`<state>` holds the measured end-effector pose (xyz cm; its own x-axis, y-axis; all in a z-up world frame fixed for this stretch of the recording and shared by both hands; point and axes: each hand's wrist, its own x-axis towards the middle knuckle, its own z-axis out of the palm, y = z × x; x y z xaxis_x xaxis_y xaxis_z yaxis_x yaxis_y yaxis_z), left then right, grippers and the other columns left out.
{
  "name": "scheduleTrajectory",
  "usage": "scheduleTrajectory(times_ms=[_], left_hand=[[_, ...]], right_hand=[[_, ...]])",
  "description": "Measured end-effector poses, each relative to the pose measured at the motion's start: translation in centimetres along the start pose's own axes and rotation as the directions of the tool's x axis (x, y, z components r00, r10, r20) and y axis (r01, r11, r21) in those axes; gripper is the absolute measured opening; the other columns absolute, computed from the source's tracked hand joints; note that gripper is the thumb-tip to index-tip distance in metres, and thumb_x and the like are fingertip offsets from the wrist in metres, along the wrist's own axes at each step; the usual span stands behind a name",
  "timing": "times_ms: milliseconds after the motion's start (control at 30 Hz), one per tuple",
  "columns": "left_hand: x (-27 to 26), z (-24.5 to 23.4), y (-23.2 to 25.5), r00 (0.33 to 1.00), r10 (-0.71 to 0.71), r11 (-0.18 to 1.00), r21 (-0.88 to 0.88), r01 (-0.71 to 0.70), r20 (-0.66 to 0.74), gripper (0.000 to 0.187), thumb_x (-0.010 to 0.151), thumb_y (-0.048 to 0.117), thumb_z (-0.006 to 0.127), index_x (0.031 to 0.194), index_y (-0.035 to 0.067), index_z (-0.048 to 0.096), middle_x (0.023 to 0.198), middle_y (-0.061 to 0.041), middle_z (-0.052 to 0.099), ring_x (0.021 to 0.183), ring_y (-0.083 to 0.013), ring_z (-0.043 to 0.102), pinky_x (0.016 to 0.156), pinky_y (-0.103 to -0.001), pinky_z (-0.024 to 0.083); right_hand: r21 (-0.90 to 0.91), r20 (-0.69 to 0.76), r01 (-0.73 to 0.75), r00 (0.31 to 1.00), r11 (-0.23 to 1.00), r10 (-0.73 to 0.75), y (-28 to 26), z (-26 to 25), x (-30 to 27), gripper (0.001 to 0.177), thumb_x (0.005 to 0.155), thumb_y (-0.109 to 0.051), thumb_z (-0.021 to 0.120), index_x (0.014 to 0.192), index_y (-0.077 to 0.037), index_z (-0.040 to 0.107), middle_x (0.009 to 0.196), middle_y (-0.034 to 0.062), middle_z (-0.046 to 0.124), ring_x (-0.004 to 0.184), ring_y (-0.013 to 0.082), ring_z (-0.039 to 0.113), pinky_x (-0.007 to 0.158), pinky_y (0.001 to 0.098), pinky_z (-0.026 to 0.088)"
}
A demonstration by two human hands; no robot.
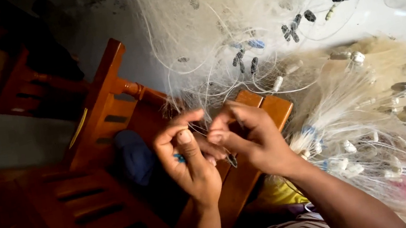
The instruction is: Repairing a fishing net using a plastic shuttle and monofilament line
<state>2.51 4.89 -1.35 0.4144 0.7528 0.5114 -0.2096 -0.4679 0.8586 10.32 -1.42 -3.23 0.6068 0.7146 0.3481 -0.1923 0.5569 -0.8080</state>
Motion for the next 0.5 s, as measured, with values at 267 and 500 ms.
scheduleTrajectory(times_ms=[267, 500], left_hand=[[0.6, 0.2, -0.9, 1.000, 0.010, 0.995, -0.100, -0.013, -0.028, 0.017, 0.101, 0.018, 0.038, 0.098, 0.002, 0.042, 0.083, -0.015, 0.060, 0.032, -0.0078, 0.048, 0.024, -0.015, 0.028], [-0.3, 1.1, -2.2, 0.973, -0.227, 0.951, -0.206, 0.232, 0.048, 0.038, 0.102, 0.032, 0.034, 0.088, 0.000, 0.050, 0.055, -0.009, 0.051, 0.027, -0.0075, 0.043, 0.021, -0.016, 0.025]], right_hand=[[-0.041, -0.018, 0.039, 0.999, 0.998, -0.040, 2.2, -2.4, -0.8, 0.013, 0.083, -0.010, 0.070, 0.081, 0.001, 0.065, 0.070, 0.0077, 0.053, 0.065, 0.0141, 0.049, 0.061, 0.0274, 0.040], [-0.026, -0.054, 0.021, 0.998, 0.999, -0.022, 2.2, -2.6, -1.7, 0.014, 0.082, -0.011, 0.072, 0.080, 0.002, 0.065, 0.071, 0.0100, 0.058, 0.066, 0.0154, 0.053, 0.062, 0.0278, 0.041]])
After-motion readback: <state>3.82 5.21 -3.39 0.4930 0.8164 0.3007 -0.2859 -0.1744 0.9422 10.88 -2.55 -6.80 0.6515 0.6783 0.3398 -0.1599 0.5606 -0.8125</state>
